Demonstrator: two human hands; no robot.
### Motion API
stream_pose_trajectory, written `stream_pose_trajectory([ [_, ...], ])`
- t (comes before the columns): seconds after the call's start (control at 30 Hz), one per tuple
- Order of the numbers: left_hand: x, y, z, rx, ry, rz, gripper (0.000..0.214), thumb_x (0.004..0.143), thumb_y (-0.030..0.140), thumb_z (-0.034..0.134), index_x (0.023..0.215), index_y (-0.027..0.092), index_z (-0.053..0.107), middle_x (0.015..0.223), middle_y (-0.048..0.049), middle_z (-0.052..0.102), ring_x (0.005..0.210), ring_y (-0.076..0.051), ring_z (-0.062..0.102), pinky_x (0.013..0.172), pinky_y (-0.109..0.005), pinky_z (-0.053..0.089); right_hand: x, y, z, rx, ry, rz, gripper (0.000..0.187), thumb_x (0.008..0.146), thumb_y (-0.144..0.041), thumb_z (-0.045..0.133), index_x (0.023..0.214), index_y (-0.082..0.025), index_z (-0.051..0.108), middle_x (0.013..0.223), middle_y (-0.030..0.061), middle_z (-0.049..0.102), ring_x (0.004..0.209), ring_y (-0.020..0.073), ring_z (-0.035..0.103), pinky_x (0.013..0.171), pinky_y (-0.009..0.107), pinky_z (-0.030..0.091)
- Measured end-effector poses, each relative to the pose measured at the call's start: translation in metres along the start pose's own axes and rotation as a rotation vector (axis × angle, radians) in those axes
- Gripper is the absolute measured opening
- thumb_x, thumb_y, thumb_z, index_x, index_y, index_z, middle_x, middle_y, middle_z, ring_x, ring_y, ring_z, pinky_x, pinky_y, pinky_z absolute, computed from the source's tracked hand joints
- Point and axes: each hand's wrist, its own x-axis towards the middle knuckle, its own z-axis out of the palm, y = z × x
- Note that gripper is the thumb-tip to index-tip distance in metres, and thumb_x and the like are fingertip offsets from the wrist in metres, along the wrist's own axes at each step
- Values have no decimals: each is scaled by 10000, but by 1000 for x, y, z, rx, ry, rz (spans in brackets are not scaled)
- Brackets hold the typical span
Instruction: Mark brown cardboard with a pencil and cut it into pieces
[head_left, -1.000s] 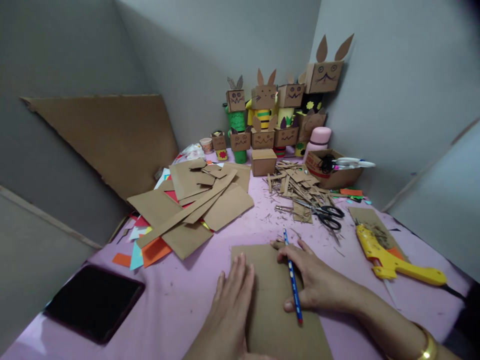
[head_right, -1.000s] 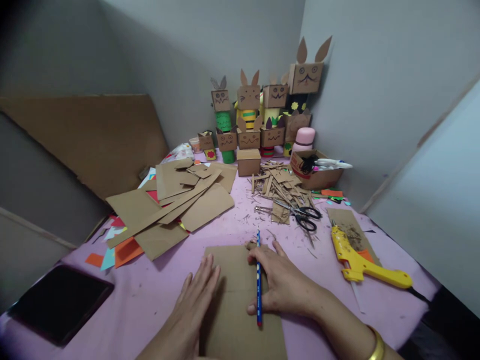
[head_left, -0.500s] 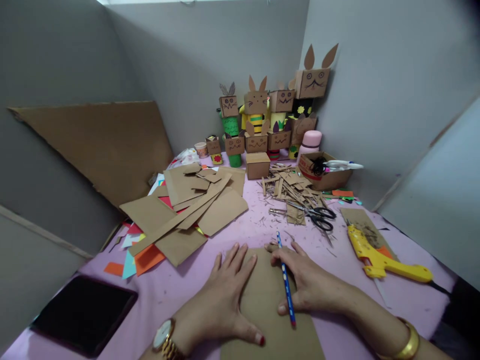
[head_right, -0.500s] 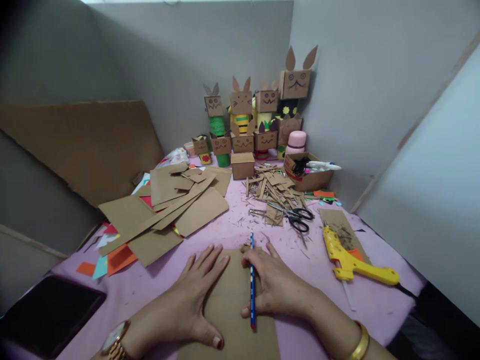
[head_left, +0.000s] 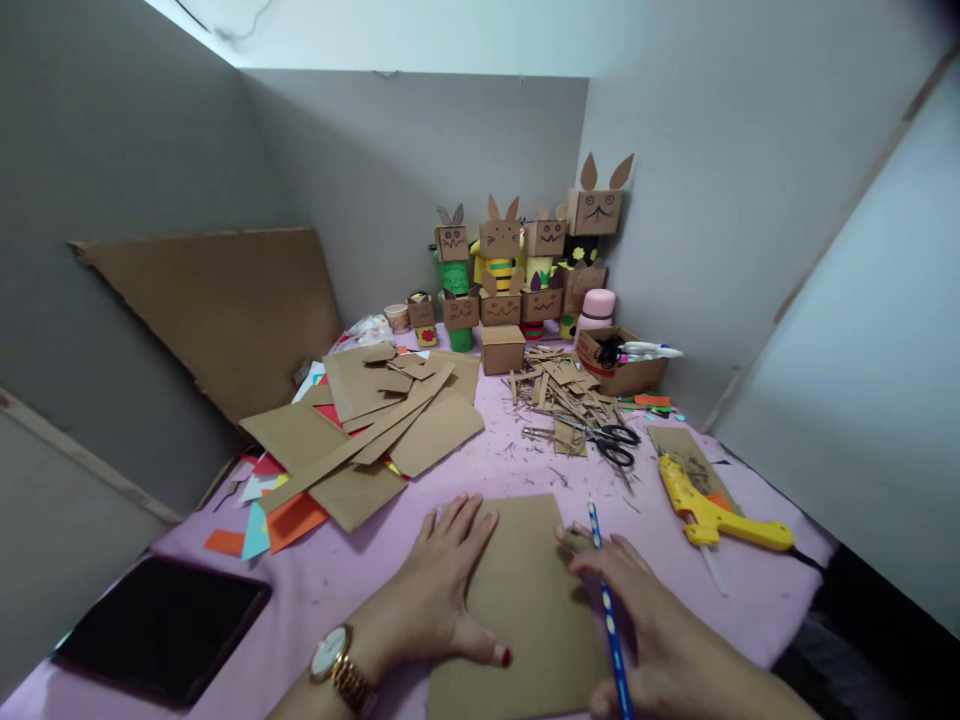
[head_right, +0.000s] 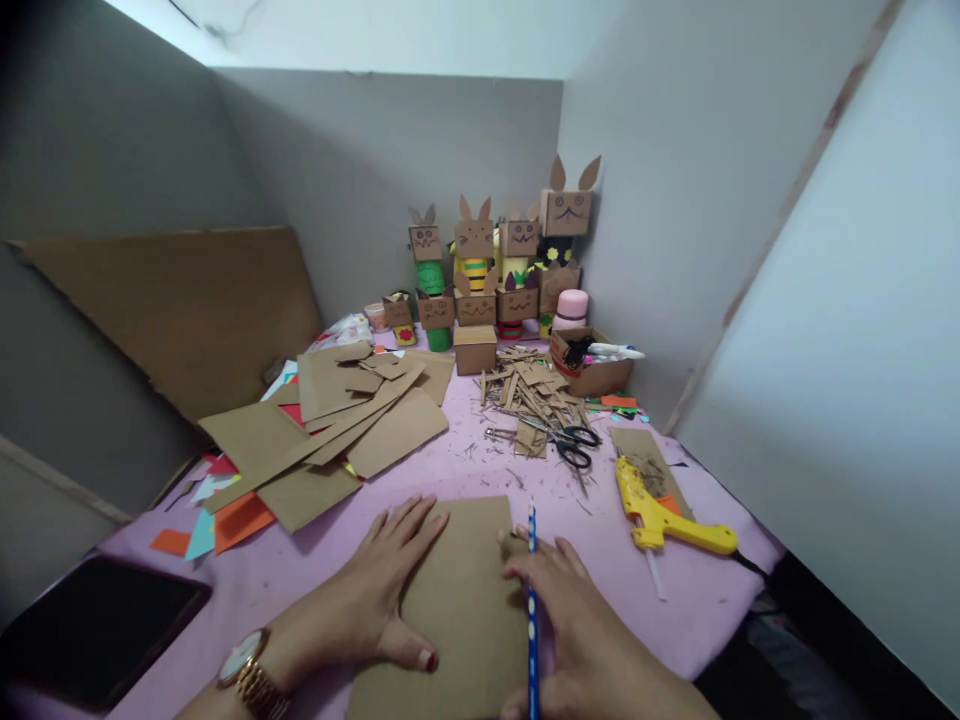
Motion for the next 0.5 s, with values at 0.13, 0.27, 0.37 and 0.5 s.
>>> stream_pose_trajectory([
  [0.13, -2, 2, -1, 11, 11, -5, 1259, 502, 831, 575, 1470, 130, 179, 1553, -219, 77, 1420, -353, 10, 1118, -555, 50, -17, 7, 13, -79, -42, 35, 726, 539, -505, 802, 1125, -151, 558, 1371, 239, 492, 1334, 442, 327, 1091, 667, 89],
  [0.27, -5, 4, 2, 4, 26, -12, 1264, 503, 836, 571, 1470, 122, 179, 1552, -224, 79, 1418, -361, 15, 1122, -550, 62, -20, 9, 14, -82, -13, 47, 660, 537, -366, 832, 1104, -169, 560, 1368, 219, 505, 1305, 391, 402, 1108, 642, 79],
  [0.37, -6, 3, 6, -1, 43, -10, 1239, 520, 805, 593, 1472, 131, 174, 1554, -215, 83, 1419, -361, 23, 1121, -554, 65, -21, 14, 12, -55, 29, -28, 616, 565, -421, 815, 1087, -205, 571, 1311, 185, 563, 1247, 383, 467, 1088, 654, 130],
  [0.5, -6, 2, 9, -10, 43, -18, 1225, 529, 778, 607, 1475, 138, 165, 1558, -206, 73, 1421, -355, 13, 1122, -553, 60, -19, 24, 10, 87, 282, -83, 326, 866, -483, 486, 1076, -260, 598, 1094, 113, 670, 1051, 293, 599, 942, 489, 430],
])
